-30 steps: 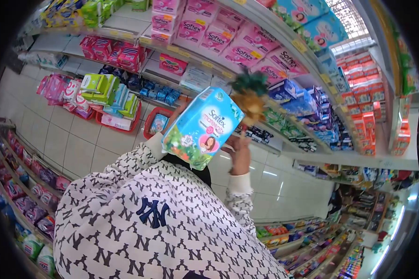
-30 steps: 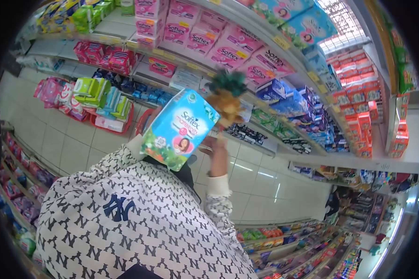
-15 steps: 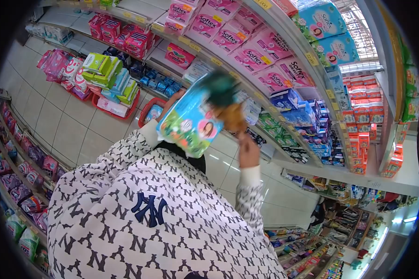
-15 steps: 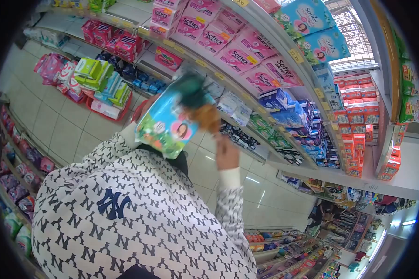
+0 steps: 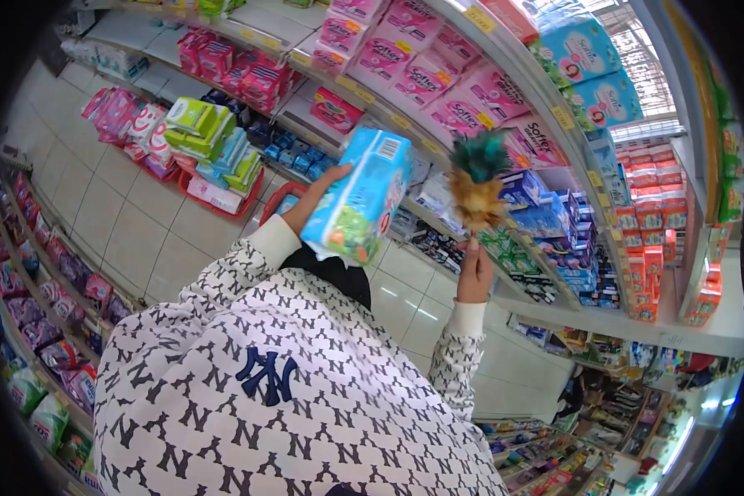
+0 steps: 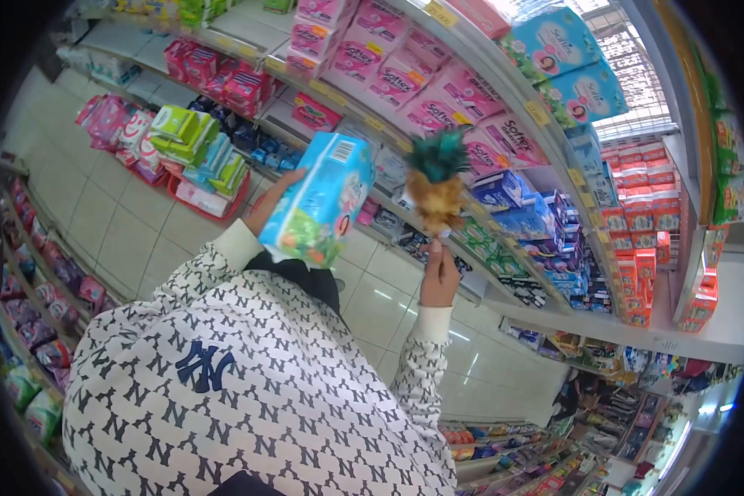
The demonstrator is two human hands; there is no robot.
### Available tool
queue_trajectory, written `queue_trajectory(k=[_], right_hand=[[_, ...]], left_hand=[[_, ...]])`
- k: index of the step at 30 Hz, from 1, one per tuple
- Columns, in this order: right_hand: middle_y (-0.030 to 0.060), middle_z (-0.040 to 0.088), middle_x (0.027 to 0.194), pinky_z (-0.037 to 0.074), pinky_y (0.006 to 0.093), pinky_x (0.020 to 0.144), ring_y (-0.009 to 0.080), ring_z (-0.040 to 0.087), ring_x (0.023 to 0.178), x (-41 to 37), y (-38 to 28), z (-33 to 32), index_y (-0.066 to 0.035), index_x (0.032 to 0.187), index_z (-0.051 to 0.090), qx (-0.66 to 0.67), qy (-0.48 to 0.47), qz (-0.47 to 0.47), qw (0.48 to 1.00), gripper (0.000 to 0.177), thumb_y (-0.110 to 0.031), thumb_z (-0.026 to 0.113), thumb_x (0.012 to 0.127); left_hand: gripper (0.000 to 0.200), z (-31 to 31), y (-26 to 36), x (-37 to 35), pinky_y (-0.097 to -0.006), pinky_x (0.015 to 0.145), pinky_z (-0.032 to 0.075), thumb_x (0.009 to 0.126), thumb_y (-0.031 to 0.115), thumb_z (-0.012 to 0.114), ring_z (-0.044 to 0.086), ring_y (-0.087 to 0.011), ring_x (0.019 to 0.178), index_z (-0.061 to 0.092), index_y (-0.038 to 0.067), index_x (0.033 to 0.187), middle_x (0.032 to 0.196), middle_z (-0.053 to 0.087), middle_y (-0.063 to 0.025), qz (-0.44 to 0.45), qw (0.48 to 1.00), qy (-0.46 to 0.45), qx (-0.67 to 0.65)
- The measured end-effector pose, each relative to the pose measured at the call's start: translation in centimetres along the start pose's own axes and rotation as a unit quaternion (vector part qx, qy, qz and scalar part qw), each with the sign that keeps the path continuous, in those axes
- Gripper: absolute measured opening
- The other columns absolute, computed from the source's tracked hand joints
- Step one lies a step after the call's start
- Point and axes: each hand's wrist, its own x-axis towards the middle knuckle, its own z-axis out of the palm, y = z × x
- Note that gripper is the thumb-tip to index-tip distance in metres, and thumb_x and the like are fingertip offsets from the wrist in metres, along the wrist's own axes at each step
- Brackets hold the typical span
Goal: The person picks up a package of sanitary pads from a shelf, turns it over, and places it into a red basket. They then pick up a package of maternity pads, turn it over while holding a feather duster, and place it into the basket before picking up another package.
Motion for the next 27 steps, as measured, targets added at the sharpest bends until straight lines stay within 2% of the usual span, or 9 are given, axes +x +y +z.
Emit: queue_trajectory(k=[4, 6, 12, 15, 17, 18, 20, 24, 27], right_hand=[[0.0151, 0.066, 0.081, 0.05, 0.0323, 0.064, 0.026, 0.064, 0.068, -1.9, -6.9, 0.0, -0.001, 0.092, 0.066, 0.018, -0.203, -0.106, 0.973, 0.013, -0.009, 0.057, 0.089], [0.0135, 0.067, 0.082, 0.051, 0.0345, 0.063, 0.0287, 0.066, 0.068, -1.3, -7.1, 0.7, -0.006, 0.097, 0.068, -0.034, -0.254, -0.111, 0.96, 0.013, -0.012, 0.057, 0.091], [0.0156, 0.065, 0.073, 0.048, 0.0304, 0.057, 0.0293, 0.061, 0.059, 5.4, -2.6, -1.7, -0.006, 0.094, 0.067, -0.02, 0.0, -0.048, 0.999, 0.016, -0.018, 0.057, 0.093], [0.0149, 0.065, 0.075, 0.048, 0.0312, 0.057, 0.0289, 0.062, 0.06, 2.6, -6.5, -2.9, -0.005, 0.093, 0.068, -0.035, -0.202, -0.162, 0.965, 0.017, -0.021, 0.062, 0.091], [0.0149, 0.066, 0.076, 0.049, 0.0325, 0.057, 0.0295, 0.063, 0.061, 2.6, -7.2, -2.2, -0.006, 0.093, 0.069, -0.095, -0.212, -0.232, 0.944, 0.016, -0.022, 0.064, 0.089], [0.0149, 0.066, 0.077, 0.049, 0.0332, 0.057, 0.0298, 0.063, 0.062, 2.7, -7.6, -2.0, -0.007, 0.094, 0.069, -0.126, -0.216, -0.262, 0.932, 0.016, -0.022, 0.066, 0.088], [0.016, 0.062, 0.068, 0.049, 0.0369, 0.053, 0.0318, 0.062, 0.059, 5.2, -6.4, -2.4, -0.01, 0.093, 0.07, -0.177, -0.15, -0.206, 0.951, 0.018, -0.026, 0.063, 0.089], [0.0153, 0.06, 0.064, 0.048, 0.037, 0.052, 0.0325, 0.062, 0.058, 8.3, -9.4, -4.3, -0.009, 0.092, 0.069, -0.219, -0.058, -0.116, 0.967, 0.021, -0.027, 0.061, 0.091], [0.0143, 0.061, 0.065, 0.045, 0.0359, 0.051, 0.0316, 0.062, 0.058, 5.3, -10.7, -2.8, -0.009, 0.092, 0.07, -0.128, -0.164, -0.283, 0.936, 0.022, -0.03, 0.062, 0.091]], left_hand=[[0.066, -1.7, -1.0, 2.6, -0.0329, 0.091, 0.049, 0.088, 0.035, 0.063, 0.058, -0.0198, 0.109, 0.037, 0.01, 0.143, 0.127, 0.053, -0.0109, 0.215, 0.953, 0.005, 0.214], [0.07, -0.5, -0.3, 1.5, -0.0325, 0.092, 0.048, 0.09, 0.034, 0.06, 0.055, -0.0191, 0.112, 0.029, 0.009, 0.147, 0.131, 0.05, -0.0116, 0.159, 0.978, -0.03, 0.133], [0.068, 1.5, -0.1, -0.2, -0.0332, 0.091, 0.05, 0.093, 0.047, 0.054, 0.057, -0.0176, 0.109, 0.028, 0.01, 0.145, 0.124, 0.051, -0.0099, 0.058, 0.996, -0.022, 0.056], [0.067, 0.7, -1.0, -0.2, -0.0373, 0.094, 0.049, 0.092, 0.052, 0.056, 0.06, -0.0219, 0.107, 0.038, 0.011, 0.142, 0.127, 0.056, -0.0131, 0.142, 0.99, 0.001, 0.026], [0.066, -1.4, -0.1, 0.7, -0.0365, 0.092, 0.05, 0.094, 0.052, 0.051, 0.058, -0.0205, 0.11, 0.031, 0.016, 0.145, 0.128, 0.052, -0.0077, 0.055, 0.978, -0.193, -0.061], [0.066, -2.1, -0.6, 1.4, -0.0368, 0.093, 0.05, 0.094, 0.052, 0.051, 0.058, -0.021, 0.112, 0.031, 0.017, 0.146, 0.13, 0.052, -0.008, -0.057, 0.991, -0.083, -0.085], [0.067, -3.2, -2.0, 1.6, -0.0377, 0.094, 0.05, 0.092, 0.056, 0.051, 0.06, -0.0218, 0.11, 0.036, 0.015, 0.142, 0.128, 0.054, -0.0087, 0.111, 0.986, -0.092, 0.087], [0.074, 0.8, -0.7, -0.6, -0.0378, 0.095, 0.05, 0.09, 0.064, 0.048, 0.058, -0.0228, 0.113, 0.038, 0.01, 0.141, 0.128, 0.055, -0.0101, -0.002, 0.994, -0.099, 0.037], [0.073, -3.9, -3.2, 3.2, -0.0365, 0.091, 0.051, 0.091, 0.062, 0.048, 0.062, -0.022, 0.107, 0.042, 0.007, 0.137, 0.126, 0.057, -0.0113, 0.067, 0.982, -0.158, -0.074]])
